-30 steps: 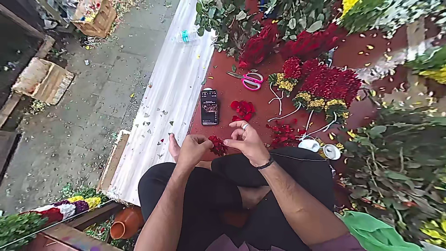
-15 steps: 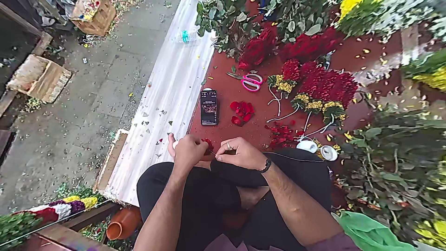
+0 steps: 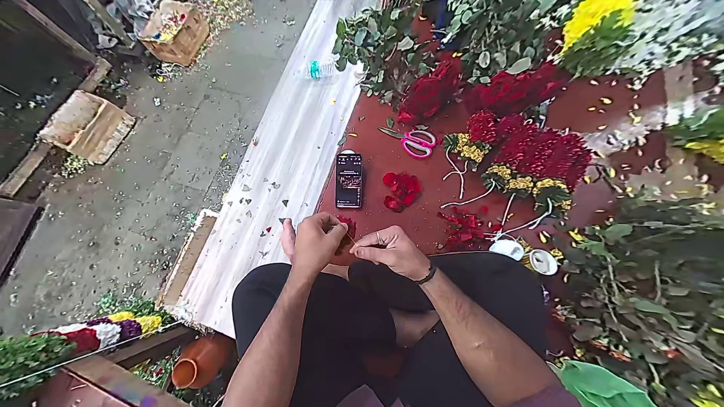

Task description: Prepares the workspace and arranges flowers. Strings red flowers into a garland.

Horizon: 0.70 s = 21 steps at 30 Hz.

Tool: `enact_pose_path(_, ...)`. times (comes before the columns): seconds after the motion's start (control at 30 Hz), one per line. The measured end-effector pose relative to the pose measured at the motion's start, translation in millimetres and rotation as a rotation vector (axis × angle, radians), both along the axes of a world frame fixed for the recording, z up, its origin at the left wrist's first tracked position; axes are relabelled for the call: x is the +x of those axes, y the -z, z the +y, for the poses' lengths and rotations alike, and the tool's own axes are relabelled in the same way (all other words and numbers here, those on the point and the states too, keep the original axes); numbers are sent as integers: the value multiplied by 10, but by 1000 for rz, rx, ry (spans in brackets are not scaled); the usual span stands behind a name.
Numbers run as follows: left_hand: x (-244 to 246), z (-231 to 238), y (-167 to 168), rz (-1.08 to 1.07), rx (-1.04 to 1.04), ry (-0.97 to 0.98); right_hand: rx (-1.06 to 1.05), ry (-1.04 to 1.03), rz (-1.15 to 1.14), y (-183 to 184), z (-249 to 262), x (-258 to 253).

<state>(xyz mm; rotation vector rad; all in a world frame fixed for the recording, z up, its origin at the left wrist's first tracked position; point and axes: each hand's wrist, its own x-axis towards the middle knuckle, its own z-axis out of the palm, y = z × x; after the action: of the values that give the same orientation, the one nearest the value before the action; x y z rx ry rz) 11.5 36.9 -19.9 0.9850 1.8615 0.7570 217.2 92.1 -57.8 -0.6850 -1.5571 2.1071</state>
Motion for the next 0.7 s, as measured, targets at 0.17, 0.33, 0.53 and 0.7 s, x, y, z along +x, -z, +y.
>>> enact_pose_path(0.17,4,-5,-18,100,-11,91,37,123,-76,-39,93,105)
enact_pose_path(0.33,28,-4,-48,243,79,220,-12,288,-79,-18,182,178)
enact_pose_path(0.53,42,-10,-28,151,26,232,54,-44,-90,-146,107,137)
enact_pose_path(0.7,37,-17,-20,60,-17,199,80,70,-77,-158,188,193)
